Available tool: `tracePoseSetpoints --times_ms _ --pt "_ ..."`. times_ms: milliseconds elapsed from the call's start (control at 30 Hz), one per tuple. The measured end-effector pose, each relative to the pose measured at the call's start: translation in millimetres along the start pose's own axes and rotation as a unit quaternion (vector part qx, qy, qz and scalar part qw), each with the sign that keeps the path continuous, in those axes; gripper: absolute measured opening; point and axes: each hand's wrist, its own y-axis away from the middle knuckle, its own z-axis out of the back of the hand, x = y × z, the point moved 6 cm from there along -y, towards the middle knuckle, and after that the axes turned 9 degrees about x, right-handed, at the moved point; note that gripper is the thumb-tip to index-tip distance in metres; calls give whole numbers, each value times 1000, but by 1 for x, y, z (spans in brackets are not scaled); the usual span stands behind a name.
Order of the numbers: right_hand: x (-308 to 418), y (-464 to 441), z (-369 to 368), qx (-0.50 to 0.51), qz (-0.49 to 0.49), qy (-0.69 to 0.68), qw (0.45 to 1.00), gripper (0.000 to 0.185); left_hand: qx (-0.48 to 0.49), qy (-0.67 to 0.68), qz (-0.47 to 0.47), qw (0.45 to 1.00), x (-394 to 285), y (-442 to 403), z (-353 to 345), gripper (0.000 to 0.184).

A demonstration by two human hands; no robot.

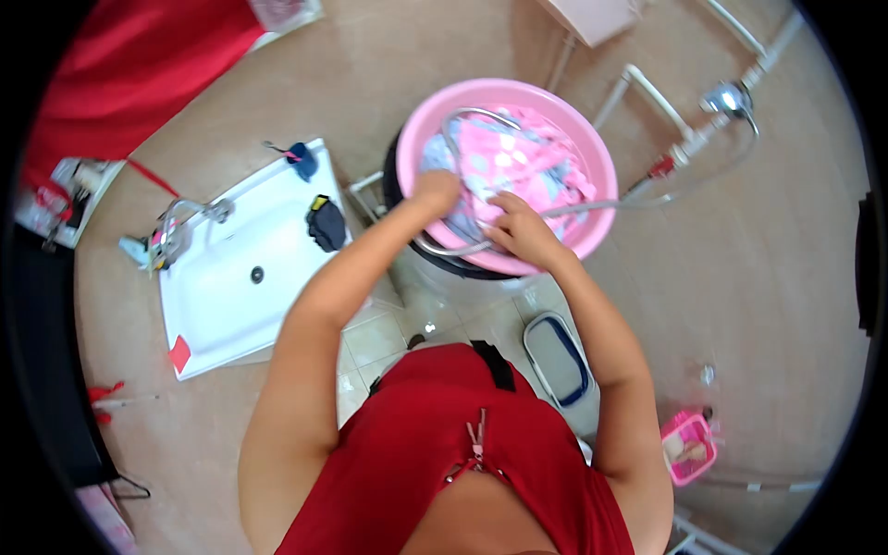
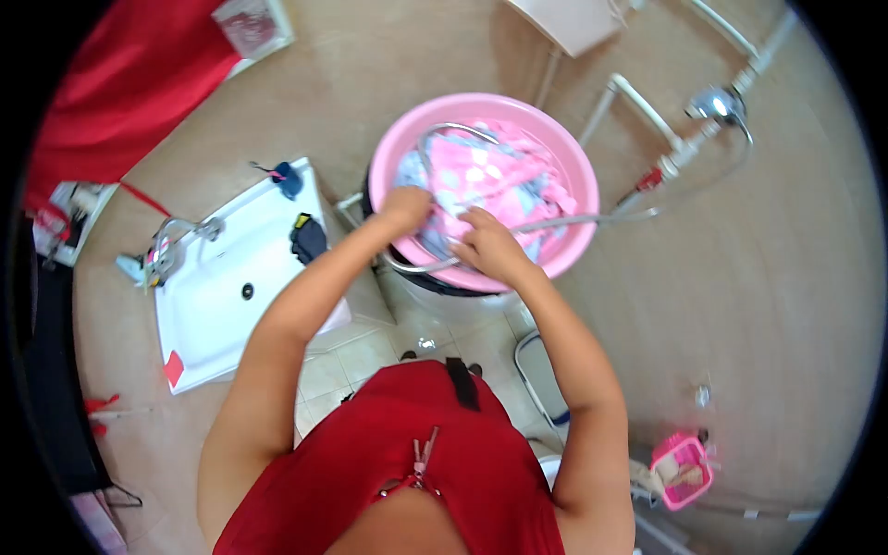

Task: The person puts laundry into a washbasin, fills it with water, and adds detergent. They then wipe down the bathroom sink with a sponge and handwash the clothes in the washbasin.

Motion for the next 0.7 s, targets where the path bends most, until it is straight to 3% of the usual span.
tracePoseSetpoints --times_ms 100,233,400,500,667,700 --pt "6 -5 -4 -27 14 -9 999 18 -1 132 57 990 -5 -27 -5 24" --pt "-6 -11 -21 -36 15 59 997 13 -94 369 203 902 -1 -46 -26 27" --pt "-8 -9 -27 -42 7 57 997 12 -144 385 216 886 1 -52 -36 27" --pt "11 -4 -15 -52 6 -83 995 15 -94 428 214 873 5 -45 -29 28" --pt "47 0 -18 2 35 -45 998 22 -148 447 218 855 12 -57 -47 30" --pt "40 0 -20 7 20 -50 998 23 -112 447 210 862 16 -58 -49 30"
